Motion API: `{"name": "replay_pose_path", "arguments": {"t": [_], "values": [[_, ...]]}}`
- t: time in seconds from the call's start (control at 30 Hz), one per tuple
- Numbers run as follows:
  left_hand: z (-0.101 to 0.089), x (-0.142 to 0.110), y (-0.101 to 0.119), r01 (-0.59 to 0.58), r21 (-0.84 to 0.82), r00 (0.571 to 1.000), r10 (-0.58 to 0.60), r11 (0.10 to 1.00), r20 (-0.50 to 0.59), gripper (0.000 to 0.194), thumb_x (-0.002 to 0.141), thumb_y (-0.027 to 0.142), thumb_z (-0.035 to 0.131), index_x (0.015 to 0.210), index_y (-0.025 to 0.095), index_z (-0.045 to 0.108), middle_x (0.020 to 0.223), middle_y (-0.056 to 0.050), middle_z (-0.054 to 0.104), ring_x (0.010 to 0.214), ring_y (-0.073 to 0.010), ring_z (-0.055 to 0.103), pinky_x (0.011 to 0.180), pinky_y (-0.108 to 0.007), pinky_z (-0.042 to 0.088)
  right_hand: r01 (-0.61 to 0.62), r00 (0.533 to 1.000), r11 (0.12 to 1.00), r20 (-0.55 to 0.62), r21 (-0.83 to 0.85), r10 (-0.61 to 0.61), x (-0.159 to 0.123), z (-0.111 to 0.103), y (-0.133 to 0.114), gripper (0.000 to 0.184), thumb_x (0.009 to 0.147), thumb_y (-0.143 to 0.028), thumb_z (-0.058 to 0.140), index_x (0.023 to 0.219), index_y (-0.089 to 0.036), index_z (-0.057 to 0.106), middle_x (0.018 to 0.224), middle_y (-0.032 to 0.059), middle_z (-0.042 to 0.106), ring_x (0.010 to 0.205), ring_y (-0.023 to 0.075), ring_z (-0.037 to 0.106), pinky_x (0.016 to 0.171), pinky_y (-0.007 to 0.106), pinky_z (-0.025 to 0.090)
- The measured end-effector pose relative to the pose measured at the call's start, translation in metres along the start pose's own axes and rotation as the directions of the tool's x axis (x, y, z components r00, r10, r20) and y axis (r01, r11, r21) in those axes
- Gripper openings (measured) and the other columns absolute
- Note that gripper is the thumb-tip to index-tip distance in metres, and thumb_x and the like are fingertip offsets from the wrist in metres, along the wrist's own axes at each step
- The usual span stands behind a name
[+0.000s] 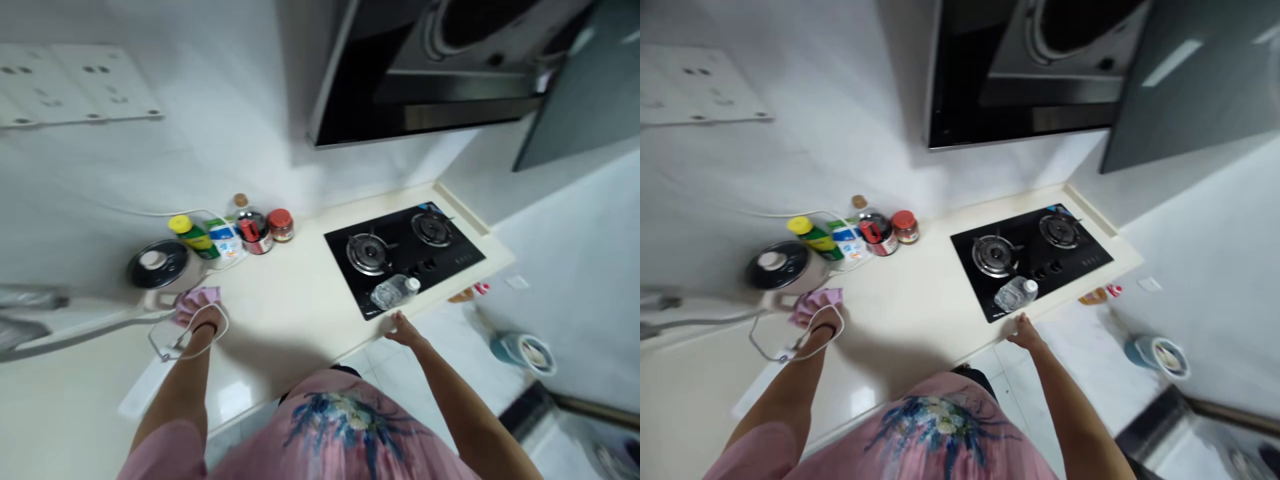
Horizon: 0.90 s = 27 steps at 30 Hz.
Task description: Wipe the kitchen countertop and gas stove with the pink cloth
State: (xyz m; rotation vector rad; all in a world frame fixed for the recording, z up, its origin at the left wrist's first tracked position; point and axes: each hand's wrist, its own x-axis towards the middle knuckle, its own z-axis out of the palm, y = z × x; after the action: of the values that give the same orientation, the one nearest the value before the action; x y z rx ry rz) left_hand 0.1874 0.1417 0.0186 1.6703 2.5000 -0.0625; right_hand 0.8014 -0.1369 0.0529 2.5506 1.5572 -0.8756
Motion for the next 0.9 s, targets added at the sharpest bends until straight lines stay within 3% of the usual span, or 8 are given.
{"name": "replay_pose_path", "arguments": {"t": [0.1,0.27,0.4,0.5,0.6,0.73,0.8,0.9], "values": [[0.016,-0.035,0.029,0.011,-0.024,0.999,-0.009,1.0,0.052,0.079,0.104,0.058,0.043,0.177,0.038,0.021,0.182,-0.012,0.026,0.162,-0.048,0.032,0.125,-0.076,0.029,-0.032,0.999,0.999,0.032,-0.043,0.033,0.0,0.0,0.001,0.089,0.059,-0.038,0.083,0.141,-0.007,0.066,0.16,0.0293,0.055,0.157,0.0468,0.044,0.127,0.055,0.043],[0.034,-0.129,0.1,-0.193,-0.08,0.972,0.202,0.978,0.124,0.076,0.106,0.055,0.038,0.175,0.024,0.033,0.185,-0.013,0.014,0.169,-0.0473,0.006,0.131,-0.072,0.016,-0.017,0.998,0.995,0.054,-0.096,0.022,-0.002,-0.002,0.002,0.101,0.062,-0.041,0.086,0.153,-0.006,0.058,0.166,0.0279,0.05,0.16,0.0413,0.042,0.129,0.048,0.041],[0.046,-0.21,0.151,-0.417,-0.113,0.868,0.432,0.902,0.245,0.085,0.105,0.062,0.046,0.176,0.02,0.029,0.185,-0.017,0.008,0.168,-0.0483,-0.003,0.132,-0.072,0.008,-0.005,0.998,0.993,0.064,-0.121,0.013,-0.002,0.005,-0.001,0.104,0.07,-0.041,0.083,0.156,0.006,0.048,0.169,0.0358,0.042,0.164,0.0417,0.033,0.132,0.044,0.031],[0.054,-0.26,0.174,-0.544,-0.12,0.779,0.553,0.83,0.294,0.084,0.105,0.059,0.05,0.177,0.022,0.028,0.186,-0.015,0.004,0.169,-0.0455,-0.007,0.133,-0.07,0.003,-0.01,0.997,0.991,0.069,-0.132,0.019,-0.003,0.013,0.001,0.106,0.078,-0.042,0.078,0.161,0.011,0.037,0.174,0.0384,0.028,0.166,0.0432,0.026,0.133,0.046,0.026],[0.056,-0.289,0.185,-0.603,-0.118,0.735,0.607,0.789,0.302,0.081,0.105,0.052,0.051,0.177,0.024,0.027,0.186,-0.012,0.003,0.169,-0.0445,-0.009,0.134,-0.07,0.001,0.006,0.997,0.989,0.081,-0.15,0.007,-0.005,0.018,0.006,0.105,0.084,-0.044,0.074,0.165,0.007,0.031,0.178,0.0348,0.022,0.169,0.0412,0.02,0.135,0.047,0.021],[0.051,-0.299,0.187,-0.603,-0.121,0.732,0.607,0.789,0.311,0.077,0.105,0.046,0.05,0.176,0.024,0.03,0.186,-0.01,0.006,0.17,-0.043,-0.008,0.135,-0.068,0.003,0.051,0.997,0.992,0.07,-0.115,-0.044,-0.01,0.017,0.016,0.101,0.087,-0.043,0.073,0.165,0.006,0.031,0.178,0.0321,0.025,0.169,0.0382,0.018,0.136,0.045,0.019],[0.047,-0.297,0.18,-0.572,-0.107,0.761,0.575,0.813,0.301,0.076,0.106,0.045,0.049,0.176,0.023,0.031,0.186,-0.011,0.007,0.17,-0.043,-0.007,0.135,-0.067,0.004,0.069,0.997,0.998,0.018,-0.011,-0.069,-0.011,0.014,0.023,0.095,0.087,-0.043,0.073,0.163,0.002,0.038,0.177,0.0295,0.03,0.167,0.0384,0.024,0.137,0.045,0.021],[0.044,-0.29,0.153,-0.463,-0.072,0.848,0.465,0.883,0.254,0.075,0.107,0.045,0.045,0.176,0.019,0.031,0.186,-0.014,0.007,0.169,-0.0449,-0.005,0.135,-0.066,0.007,0.069,0.993,0.97,-0.109,0.234,-0.045,-0.01,0.009,0.031,0.093,0.084,-0.055,0.076,0.158,-0.006,0.048,0.169,0.0261,0.046,0.16,0.0402,0.037,0.135,0.05,0.028]]}}
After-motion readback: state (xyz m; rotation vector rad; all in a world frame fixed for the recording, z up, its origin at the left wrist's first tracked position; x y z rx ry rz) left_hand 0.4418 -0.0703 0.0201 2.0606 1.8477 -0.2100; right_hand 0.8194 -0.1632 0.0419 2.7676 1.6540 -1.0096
